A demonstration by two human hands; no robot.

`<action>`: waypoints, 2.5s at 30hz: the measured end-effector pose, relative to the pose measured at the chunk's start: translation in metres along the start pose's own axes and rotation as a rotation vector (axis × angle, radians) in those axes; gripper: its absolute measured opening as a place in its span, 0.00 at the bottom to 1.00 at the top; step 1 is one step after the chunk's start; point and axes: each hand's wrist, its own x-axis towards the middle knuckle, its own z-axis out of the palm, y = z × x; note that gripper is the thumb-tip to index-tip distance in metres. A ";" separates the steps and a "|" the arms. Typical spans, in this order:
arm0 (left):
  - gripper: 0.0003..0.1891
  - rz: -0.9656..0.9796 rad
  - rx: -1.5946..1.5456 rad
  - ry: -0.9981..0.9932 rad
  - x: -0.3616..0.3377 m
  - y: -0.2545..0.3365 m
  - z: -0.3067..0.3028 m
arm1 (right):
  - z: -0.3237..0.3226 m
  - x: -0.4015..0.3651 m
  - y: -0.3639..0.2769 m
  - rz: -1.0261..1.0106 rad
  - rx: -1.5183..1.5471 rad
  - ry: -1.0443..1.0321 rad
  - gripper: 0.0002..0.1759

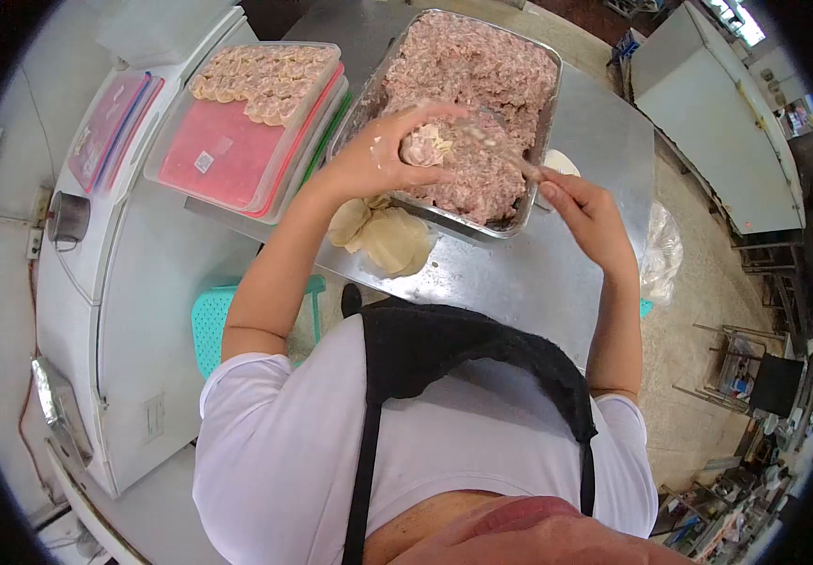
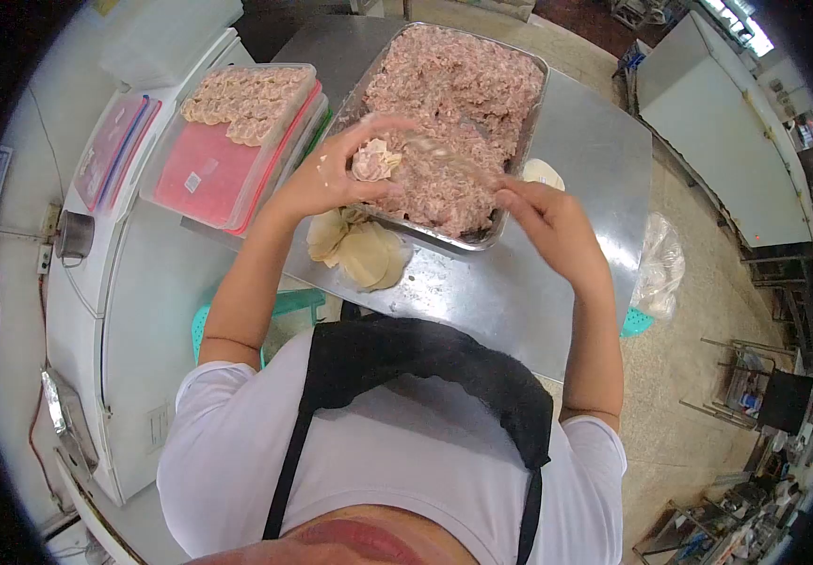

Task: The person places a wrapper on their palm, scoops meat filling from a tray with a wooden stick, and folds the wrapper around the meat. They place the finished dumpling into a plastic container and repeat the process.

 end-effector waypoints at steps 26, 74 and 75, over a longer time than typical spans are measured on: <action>0.26 -0.190 -0.131 -0.092 -0.123 -0.092 -0.197 | 0.161 0.057 -0.173 -0.178 -0.237 0.106 0.15; 0.10 -0.222 0.141 -0.205 -0.112 -0.056 0.061 | 0.084 0.056 0.070 -0.151 -0.737 -0.003 0.08; 0.10 -0.225 0.081 -0.147 -0.113 -0.056 0.057 | 0.084 0.054 0.070 -0.218 -0.687 0.043 0.08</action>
